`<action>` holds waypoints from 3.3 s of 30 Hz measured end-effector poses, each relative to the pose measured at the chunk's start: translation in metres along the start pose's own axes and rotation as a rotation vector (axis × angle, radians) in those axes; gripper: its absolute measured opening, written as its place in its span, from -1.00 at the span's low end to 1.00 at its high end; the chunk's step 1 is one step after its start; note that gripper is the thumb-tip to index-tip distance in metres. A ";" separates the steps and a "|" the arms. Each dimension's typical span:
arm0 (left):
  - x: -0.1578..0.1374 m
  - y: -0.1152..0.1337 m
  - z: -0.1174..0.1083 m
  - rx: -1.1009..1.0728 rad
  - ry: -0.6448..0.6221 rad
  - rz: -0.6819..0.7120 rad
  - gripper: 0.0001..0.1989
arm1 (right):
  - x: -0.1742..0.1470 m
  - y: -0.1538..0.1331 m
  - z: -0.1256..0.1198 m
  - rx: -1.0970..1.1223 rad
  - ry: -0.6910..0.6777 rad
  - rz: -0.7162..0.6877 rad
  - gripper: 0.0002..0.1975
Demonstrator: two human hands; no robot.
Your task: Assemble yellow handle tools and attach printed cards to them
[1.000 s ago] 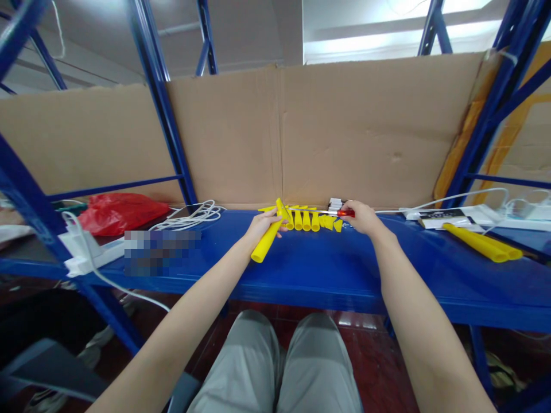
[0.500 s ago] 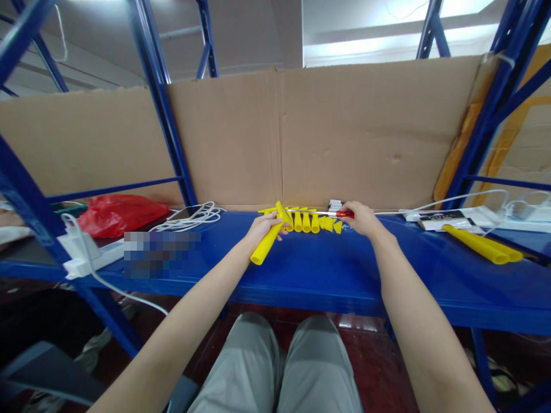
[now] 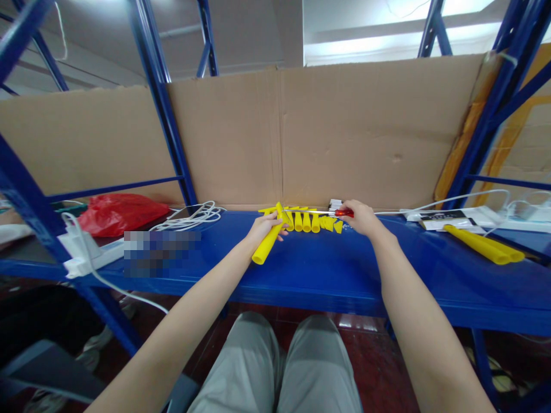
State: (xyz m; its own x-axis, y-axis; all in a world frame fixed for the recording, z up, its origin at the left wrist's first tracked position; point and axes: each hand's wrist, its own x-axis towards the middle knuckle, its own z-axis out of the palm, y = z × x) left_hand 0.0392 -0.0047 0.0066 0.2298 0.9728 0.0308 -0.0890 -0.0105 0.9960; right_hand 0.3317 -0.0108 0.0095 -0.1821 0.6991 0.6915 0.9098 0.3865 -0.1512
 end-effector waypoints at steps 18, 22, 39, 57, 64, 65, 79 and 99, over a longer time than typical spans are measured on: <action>0.002 0.002 -0.001 -0.094 -0.003 -0.046 -0.45 | -0.001 0.000 0.000 -0.012 -0.024 0.005 -0.91; 0.001 0.001 -0.001 -0.080 0.001 -0.039 -0.44 | -0.001 -0.001 -0.002 -0.020 -0.027 0.025 -0.90; -0.005 0.004 0.001 -0.025 0.042 -0.034 -0.49 | 0.000 -0.001 -0.001 0.025 -0.007 0.000 -0.90; -0.008 0.005 0.003 0.020 0.016 -0.033 -0.44 | 0.000 0.002 -0.001 0.015 -0.013 -0.057 -0.90; -0.006 0.004 0.002 0.060 0.004 -0.034 -0.45 | -0.001 0.004 -0.003 -0.026 -0.019 -0.071 -0.88; -0.006 0.004 0.002 0.070 0.004 -0.037 -0.46 | -0.001 0.003 -0.003 -0.041 -0.020 -0.068 -0.88; -0.009 0.004 0.002 0.141 -0.018 -0.078 -0.43 | -0.001 -0.010 -0.010 -0.215 -0.072 -0.040 -0.86; -0.004 0.000 -0.001 0.219 0.016 -0.061 -0.42 | -0.005 -0.016 -0.015 0.133 -0.497 0.146 -0.65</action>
State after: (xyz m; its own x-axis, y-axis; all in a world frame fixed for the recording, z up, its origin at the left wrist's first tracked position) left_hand 0.0374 -0.0081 0.0067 0.2128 0.9766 -0.0301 0.1379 0.0005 0.9904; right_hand 0.3237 -0.0291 0.0189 -0.2407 0.9396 0.2434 0.8898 0.3137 -0.3313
